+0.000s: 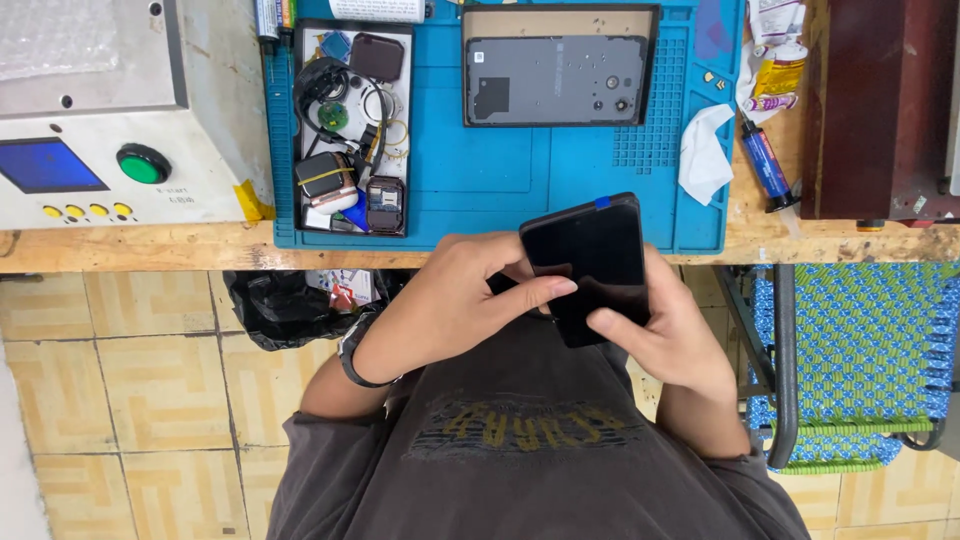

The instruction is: Disassembling, cleaning, and reassembling components of a smartphone on a repair bench

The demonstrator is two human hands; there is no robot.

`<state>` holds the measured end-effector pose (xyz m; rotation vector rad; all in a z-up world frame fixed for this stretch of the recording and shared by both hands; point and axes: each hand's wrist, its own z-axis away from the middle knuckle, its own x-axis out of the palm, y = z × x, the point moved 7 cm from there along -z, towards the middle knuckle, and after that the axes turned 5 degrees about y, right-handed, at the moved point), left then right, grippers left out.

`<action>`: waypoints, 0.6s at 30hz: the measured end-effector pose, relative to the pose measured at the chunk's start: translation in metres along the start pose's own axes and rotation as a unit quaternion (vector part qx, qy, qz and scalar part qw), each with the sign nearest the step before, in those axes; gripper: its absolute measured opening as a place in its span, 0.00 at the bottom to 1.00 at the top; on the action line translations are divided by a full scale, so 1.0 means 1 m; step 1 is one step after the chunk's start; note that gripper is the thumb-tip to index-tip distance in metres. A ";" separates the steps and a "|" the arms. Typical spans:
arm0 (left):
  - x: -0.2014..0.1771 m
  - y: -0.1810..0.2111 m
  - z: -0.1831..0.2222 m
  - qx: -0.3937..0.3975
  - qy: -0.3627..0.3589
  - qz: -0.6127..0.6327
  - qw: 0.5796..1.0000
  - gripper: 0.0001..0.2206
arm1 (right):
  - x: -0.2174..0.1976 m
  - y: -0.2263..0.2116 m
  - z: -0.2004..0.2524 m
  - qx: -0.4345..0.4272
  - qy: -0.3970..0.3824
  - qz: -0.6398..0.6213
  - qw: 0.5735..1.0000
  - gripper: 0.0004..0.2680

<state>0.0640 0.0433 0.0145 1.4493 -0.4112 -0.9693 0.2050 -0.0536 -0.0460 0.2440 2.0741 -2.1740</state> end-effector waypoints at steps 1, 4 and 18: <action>0.000 -0.001 -0.001 -0.016 -0.004 -0.002 1.000 0.11 | -0.001 0.001 -0.001 0.005 0.030 0.008 1.000 0.20; 0.000 -0.006 -0.005 -0.040 -0.018 -0.014 0.999 0.13 | 0.001 0.007 -0.002 0.022 0.069 -0.001 0.997 0.17; -0.024 -0.009 -0.034 0.154 0.331 -0.309 0.878 0.11 | -0.010 0.017 0.012 0.130 0.125 -0.384 0.906 0.17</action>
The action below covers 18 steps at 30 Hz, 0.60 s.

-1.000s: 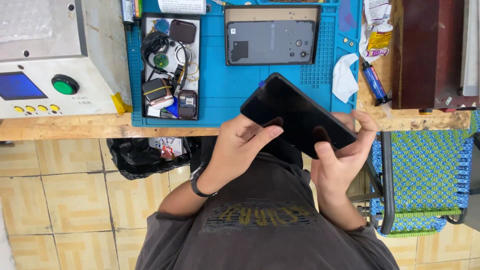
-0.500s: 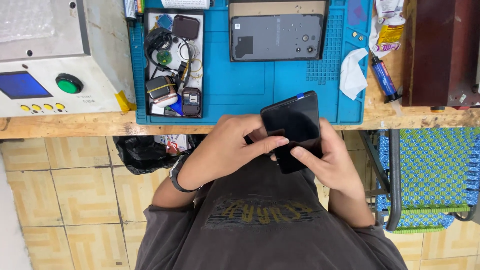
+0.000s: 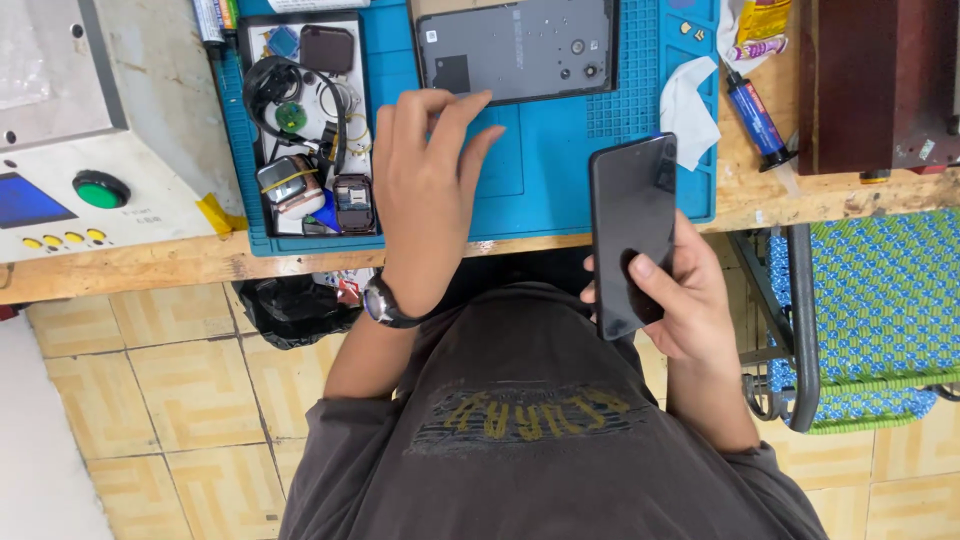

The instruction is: Disassembling, cleaning, and reassembling components of a smartphone on a repair bench

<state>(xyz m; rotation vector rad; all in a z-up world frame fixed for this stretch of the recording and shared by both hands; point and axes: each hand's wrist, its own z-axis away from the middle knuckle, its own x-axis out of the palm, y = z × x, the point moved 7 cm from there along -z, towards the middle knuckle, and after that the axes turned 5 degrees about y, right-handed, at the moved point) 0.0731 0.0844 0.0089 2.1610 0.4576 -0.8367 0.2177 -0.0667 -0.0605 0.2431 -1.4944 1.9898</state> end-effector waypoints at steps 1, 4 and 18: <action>0.004 -0.001 -0.001 0.014 0.013 -0.036 0.999 0.10 | -0.005 0.000 0.000 -0.007 0.016 -0.014 1.000 0.16; 0.010 0.000 -0.002 0.019 0.022 -0.097 0.995 0.08 | -0.015 -0.001 0.001 -0.013 0.032 -0.031 0.999 0.16; -0.010 0.021 0.032 0.085 -0.063 -0.168 0.980 0.11 | -0.031 -0.015 0.003 -0.076 0.041 -0.085 0.993 0.16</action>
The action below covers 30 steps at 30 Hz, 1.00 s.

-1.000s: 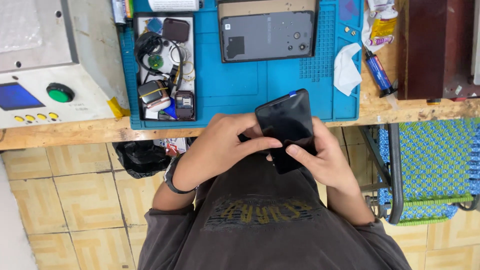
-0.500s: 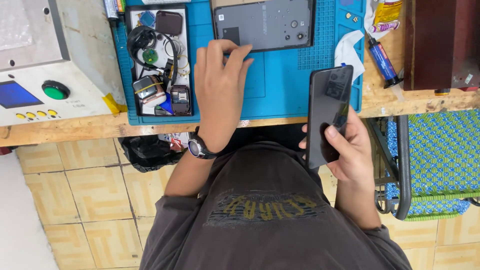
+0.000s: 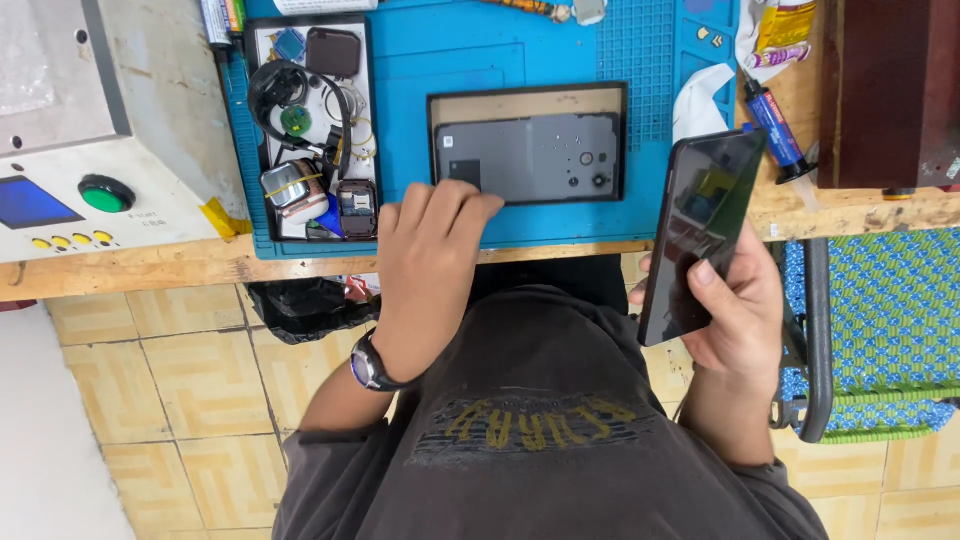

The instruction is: Disassembling, cleaning, and reassembling components of a smartphone on a repair bench

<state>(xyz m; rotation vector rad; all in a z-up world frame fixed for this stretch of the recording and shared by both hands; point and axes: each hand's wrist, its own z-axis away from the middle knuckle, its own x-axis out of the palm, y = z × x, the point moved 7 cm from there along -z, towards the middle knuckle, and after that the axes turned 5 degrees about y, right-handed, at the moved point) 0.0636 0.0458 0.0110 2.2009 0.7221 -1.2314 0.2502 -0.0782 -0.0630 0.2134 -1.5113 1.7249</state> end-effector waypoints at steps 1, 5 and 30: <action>0.001 0.000 0.004 -0.001 -0.021 0.028 0.999 0.10 | -0.003 -0.001 0.000 -0.004 0.020 0.016 1.000 0.16; -0.003 -0.004 -0.002 0.004 -0.098 0.167 0.981 0.08 | 0.000 -0.007 -0.005 -0.007 0.044 0.061 0.997 0.18; 0.016 -0.052 -0.056 -0.069 -0.212 0.222 0.949 0.25 | -0.008 0.002 -0.002 0.012 0.045 0.051 0.998 0.20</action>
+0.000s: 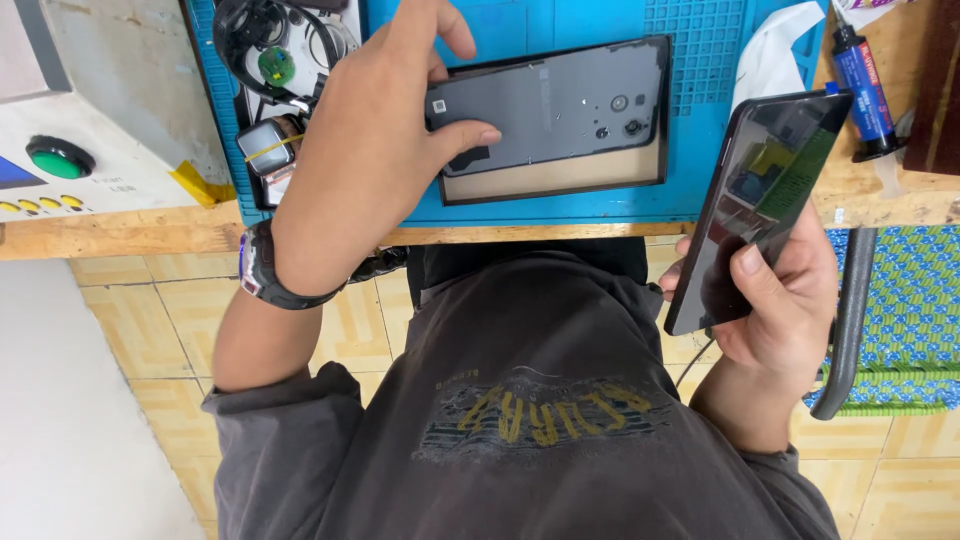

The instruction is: Disassembling, cleaning, and reassembling components of a smartphone on a repair bench

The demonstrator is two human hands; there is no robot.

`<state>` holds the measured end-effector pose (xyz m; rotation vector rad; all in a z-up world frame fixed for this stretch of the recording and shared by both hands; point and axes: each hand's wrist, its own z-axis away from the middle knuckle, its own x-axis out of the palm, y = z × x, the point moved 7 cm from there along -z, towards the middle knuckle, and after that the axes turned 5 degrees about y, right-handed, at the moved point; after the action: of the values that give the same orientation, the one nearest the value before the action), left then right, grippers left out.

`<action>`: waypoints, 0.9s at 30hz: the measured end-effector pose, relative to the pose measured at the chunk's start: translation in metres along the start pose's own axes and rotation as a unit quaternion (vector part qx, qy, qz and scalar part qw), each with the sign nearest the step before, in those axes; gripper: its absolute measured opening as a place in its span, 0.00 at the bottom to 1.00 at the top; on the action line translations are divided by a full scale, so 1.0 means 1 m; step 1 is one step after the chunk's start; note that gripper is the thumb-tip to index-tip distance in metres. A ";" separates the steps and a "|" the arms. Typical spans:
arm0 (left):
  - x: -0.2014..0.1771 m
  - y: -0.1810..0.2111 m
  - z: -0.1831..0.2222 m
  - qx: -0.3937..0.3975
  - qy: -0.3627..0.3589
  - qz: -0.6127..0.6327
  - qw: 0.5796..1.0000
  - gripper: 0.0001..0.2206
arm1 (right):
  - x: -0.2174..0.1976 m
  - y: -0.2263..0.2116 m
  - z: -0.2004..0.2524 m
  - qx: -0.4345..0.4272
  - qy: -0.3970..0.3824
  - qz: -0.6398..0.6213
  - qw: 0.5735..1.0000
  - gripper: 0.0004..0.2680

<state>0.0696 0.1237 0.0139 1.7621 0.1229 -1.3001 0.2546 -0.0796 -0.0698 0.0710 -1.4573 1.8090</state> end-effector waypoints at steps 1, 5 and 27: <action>-0.002 -0.001 0.000 0.000 0.002 0.010 1.000 0.23 | -0.001 0.001 0.000 0.004 0.008 0.000 1.000 0.20; -0.004 -0.007 -0.002 0.043 0.020 0.020 0.999 0.12 | -0.005 0.002 0.000 0.009 0.007 0.009 1.000 0.19; -0.009 0.021 0.029 0.049 0.052 0.119 0.990 0.03 | -0.016 0.000 -0.002 -0.002 0.038 0.067 0.997 0.18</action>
<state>0.0568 0.0949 0.0329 1.8656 -0.0938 -1.0576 0.2665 -0.0865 -0.0781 -0.0988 -1.4423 1.8940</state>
